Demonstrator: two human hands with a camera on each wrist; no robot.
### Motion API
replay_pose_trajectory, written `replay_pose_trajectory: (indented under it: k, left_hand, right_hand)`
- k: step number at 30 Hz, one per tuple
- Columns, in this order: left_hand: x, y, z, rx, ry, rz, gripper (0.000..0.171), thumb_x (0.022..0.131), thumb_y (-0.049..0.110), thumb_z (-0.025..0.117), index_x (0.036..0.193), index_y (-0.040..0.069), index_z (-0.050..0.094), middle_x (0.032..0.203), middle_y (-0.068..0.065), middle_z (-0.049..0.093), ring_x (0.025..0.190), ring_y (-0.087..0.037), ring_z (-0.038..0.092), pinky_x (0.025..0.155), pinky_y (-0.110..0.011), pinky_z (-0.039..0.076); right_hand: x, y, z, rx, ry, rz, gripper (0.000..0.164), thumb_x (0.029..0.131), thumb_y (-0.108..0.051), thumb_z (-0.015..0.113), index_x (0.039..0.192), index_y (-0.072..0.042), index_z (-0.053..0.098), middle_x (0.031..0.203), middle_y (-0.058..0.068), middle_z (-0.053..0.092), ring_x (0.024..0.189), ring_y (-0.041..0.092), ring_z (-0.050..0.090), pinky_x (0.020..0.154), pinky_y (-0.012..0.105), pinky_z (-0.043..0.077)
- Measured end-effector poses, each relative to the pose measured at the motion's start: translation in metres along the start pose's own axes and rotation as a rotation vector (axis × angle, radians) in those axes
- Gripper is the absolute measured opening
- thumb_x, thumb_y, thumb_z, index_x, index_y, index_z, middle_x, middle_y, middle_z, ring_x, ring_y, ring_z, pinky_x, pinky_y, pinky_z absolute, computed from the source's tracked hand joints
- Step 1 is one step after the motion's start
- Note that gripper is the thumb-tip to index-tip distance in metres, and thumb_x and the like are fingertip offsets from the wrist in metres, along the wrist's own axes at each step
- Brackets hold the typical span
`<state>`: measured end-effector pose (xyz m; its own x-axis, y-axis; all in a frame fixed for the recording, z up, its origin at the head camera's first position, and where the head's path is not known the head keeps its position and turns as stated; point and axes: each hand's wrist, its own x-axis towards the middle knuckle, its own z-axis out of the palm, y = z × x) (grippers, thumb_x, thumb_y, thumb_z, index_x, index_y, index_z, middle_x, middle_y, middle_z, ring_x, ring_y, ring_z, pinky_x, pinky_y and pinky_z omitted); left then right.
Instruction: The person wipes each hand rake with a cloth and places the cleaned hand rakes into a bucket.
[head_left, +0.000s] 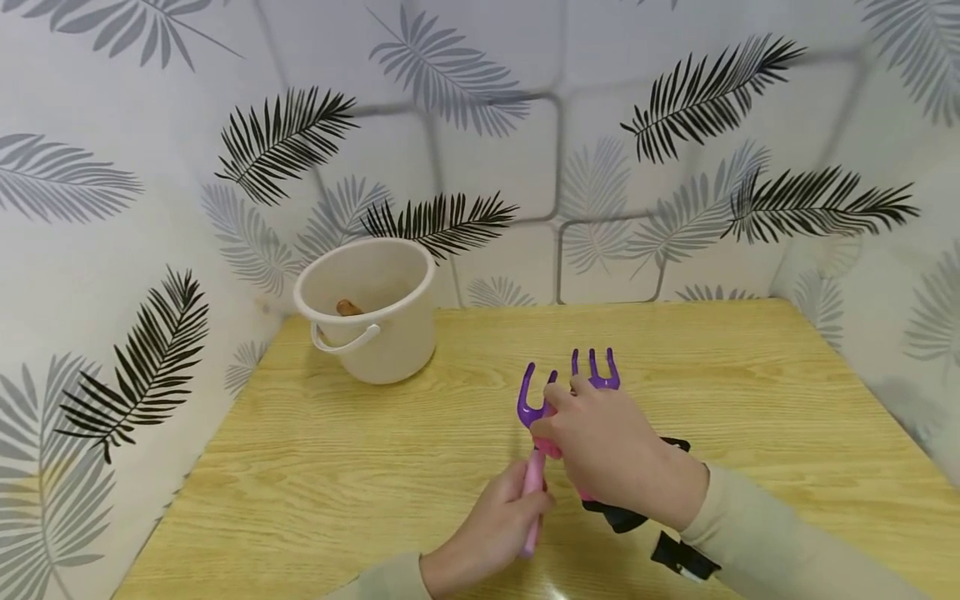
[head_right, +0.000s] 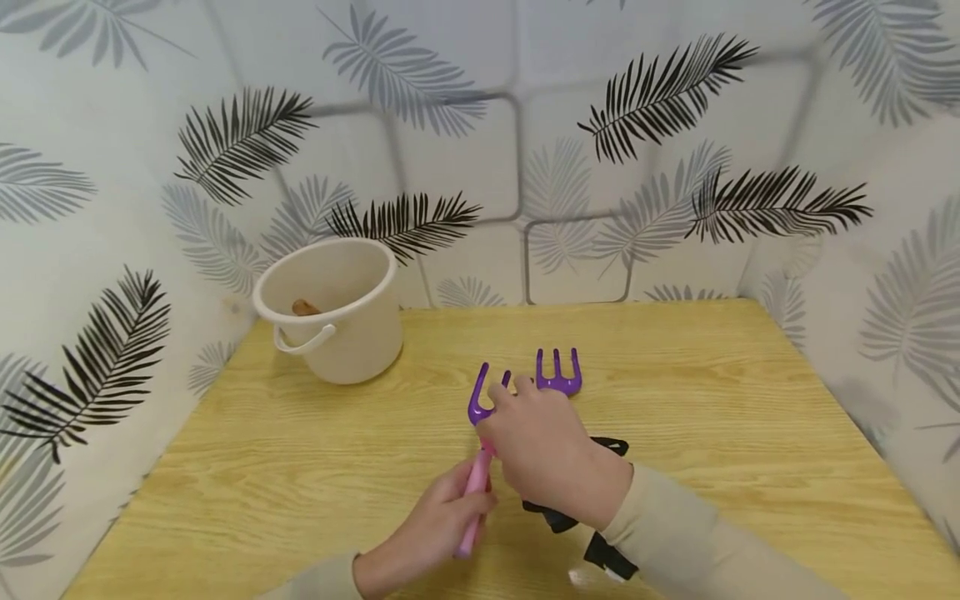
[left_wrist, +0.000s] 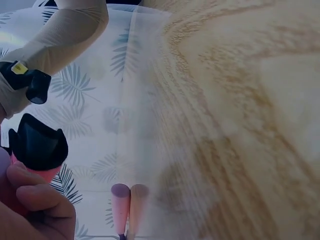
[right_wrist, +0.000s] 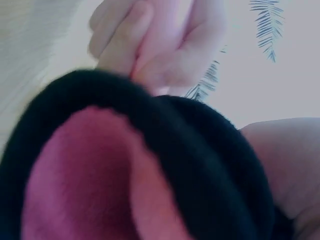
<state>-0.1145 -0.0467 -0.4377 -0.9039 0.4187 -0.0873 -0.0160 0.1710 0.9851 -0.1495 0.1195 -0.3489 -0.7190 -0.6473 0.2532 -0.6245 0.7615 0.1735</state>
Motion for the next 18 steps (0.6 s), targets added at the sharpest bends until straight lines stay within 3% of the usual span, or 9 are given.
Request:
replay_pose_trajectory:
  k: [8, 13, 18]
  left_hand:
    - [-0.005, 0.003, 0.007, 0.053, -0.083, -0.010, 0.009, 0.097, 0.013, 0.050, 0.098, 0.005, 0.050, 0.053, 0.002, 0.047, 0.042, -0.009, 0.043, 0.041, -0.020, 0.033]
    - [-0.006, 0.004, 0.007, 0.068, -0.079, -0.018, 0.009, 0.096, 0.016, 0.051, 0.099, 0.008, 0.051, 0.052, 0.002, 0.048, 0.042, -0.010, 0.043, 0.041, -0.021, 0.033]
    - [-0.003, 0.006, 0.001, 0.066, -0.044, 0.008, 0.015, 0.097, 0.019, 0.052, 0.103, 0.005, 0.052, 0.054, 0.001, 0.050, 0.044, -0.010, 0.045, 0.041, -0.021, 0.035]
  right_hand:
    - [0.011, 0.003, 0.017, -0.066, 0.121, 0.104, 0.028, 0.071, -0.014, 0.080, 0.097, -0.024, 0.076, 0.094, 0.006, 0.063, 0.083, 0.029, 0.061, 0.052, 0.040, 0.057]
    - [0.019, -0.002, 0.017, -0.096, 0.190, 0.141, 0.027, 0.073, -0.015, 0.078, 0.100, -0.020, 0.075, 0.096, 0.009, 0.064, 0.079, 0.030, 0.057, 0.047, 0.038, 0.053]
    - [0.016, -0.001, 0.014, -0.070, 0.126, 0.146, 0.033, 0.074, -0.013, 0.077, 0.106, -0.020, 0.075, 0.100, 0.010, 0.064, 0.085, 0.034, 0.063, 0.052, 0.040, 0.056]
